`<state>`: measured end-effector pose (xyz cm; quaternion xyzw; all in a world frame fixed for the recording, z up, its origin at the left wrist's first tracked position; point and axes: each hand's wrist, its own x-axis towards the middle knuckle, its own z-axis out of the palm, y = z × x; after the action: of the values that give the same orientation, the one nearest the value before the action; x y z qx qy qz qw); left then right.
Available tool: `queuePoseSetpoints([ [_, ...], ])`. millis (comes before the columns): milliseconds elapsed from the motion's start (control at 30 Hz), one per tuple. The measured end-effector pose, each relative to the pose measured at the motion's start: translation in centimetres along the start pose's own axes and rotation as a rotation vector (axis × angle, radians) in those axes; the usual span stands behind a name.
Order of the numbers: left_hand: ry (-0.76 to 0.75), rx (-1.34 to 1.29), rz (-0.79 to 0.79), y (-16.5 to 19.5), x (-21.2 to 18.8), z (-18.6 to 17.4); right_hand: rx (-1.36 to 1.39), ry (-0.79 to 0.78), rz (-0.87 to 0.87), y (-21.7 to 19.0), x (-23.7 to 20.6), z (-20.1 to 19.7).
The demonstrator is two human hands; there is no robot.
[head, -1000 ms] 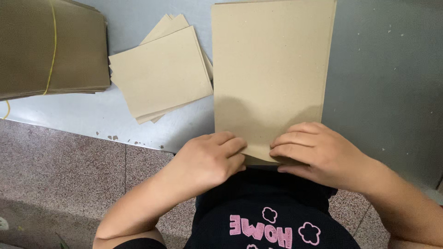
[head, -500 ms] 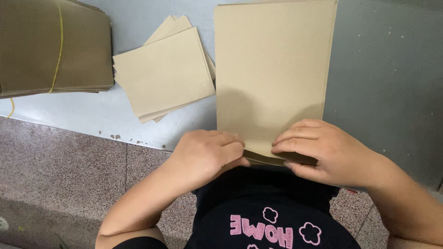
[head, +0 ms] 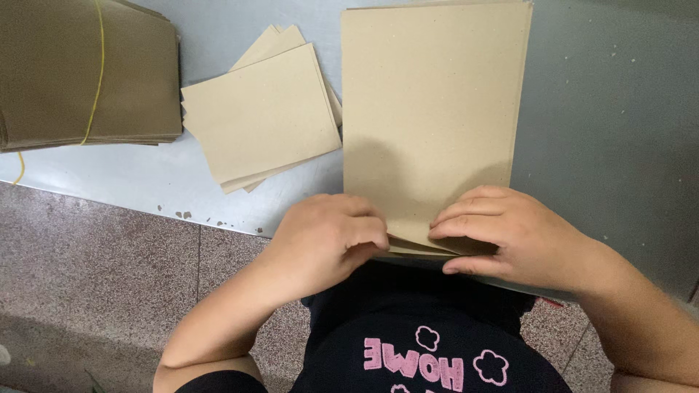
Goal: The person folds kraft paper sheets in half at a metal workbench, presses the crease flat with their hands, and places each folded sheet onto a growing stack beside them, repeating the cycle sheet after sheet.
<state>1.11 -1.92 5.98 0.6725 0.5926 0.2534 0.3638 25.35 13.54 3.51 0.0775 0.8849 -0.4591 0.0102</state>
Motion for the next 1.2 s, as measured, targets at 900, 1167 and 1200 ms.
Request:
queuePoseSetpoints([
  [900, 0.676, 0.280, -0.233, -5.3, 7.2, 0.7, -0.084, 0.834, 0.419, 4.3, 1.3, 1.1],
  [1167, 0.613, 0.333, -0.242, -4.4, 7.2, 0.0, -0.768, 0.714, 0.322, 2.7, 2.5, -0.4],
  [1200, 0.593, 0.351, -0.252, -4.2, 7.0, -0.1, -0.863, 0.704, 0.279, 2.3, 2.7, -0.4],
])
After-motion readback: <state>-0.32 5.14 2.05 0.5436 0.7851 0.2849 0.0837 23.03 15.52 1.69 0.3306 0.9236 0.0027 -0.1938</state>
